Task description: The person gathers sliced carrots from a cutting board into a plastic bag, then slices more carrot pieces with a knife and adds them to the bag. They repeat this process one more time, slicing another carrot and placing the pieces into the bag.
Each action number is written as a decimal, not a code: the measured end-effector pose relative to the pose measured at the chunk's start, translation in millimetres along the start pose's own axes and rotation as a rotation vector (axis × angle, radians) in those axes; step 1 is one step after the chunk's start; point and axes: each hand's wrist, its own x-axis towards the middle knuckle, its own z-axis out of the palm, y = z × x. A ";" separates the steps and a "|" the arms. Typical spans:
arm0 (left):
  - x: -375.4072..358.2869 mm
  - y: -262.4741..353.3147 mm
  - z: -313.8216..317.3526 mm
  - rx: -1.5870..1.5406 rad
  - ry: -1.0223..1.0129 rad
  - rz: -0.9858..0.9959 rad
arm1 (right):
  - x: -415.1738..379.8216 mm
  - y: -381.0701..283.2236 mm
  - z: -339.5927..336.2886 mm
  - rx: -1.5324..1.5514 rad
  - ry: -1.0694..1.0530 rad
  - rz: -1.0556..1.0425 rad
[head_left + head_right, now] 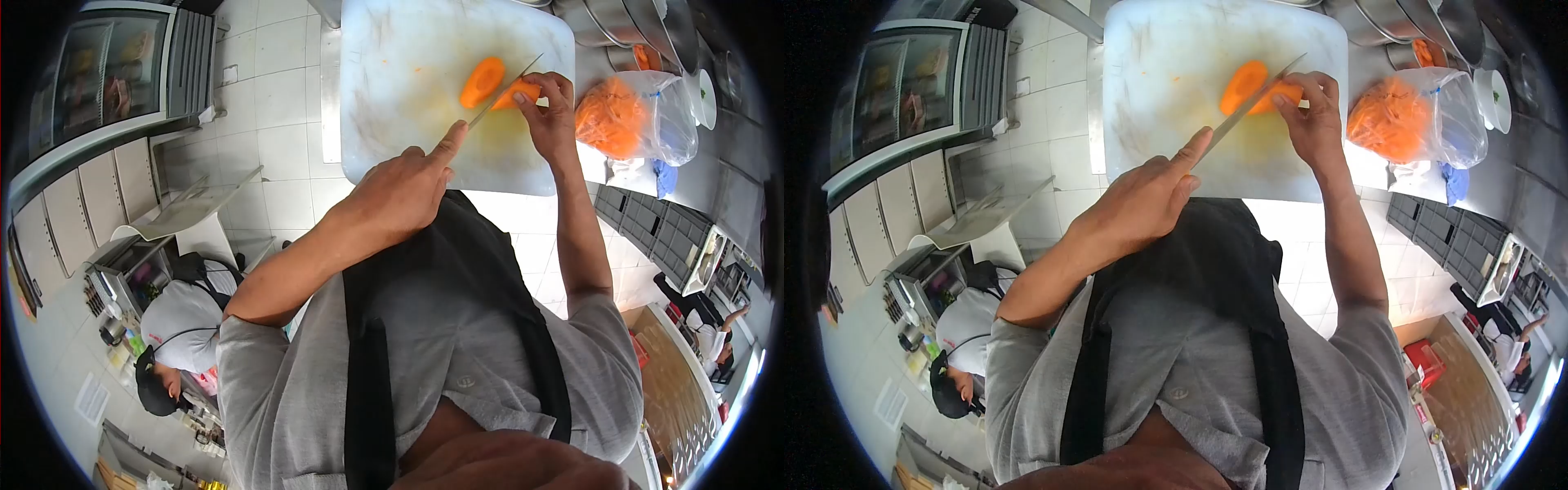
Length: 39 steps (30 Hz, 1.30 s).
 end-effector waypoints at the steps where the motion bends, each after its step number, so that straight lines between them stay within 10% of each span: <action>1: 1.8 -1.4 1.7 -0.030 -0.005 0.007 | -0.2 0.3 0.0 0.001 -0.002 0.002; 39: 73.7 -25.4 46.8 -0.013 0.088 0.120 | -2.5 7.0 -1.8 -0.041 -0.004 -0.025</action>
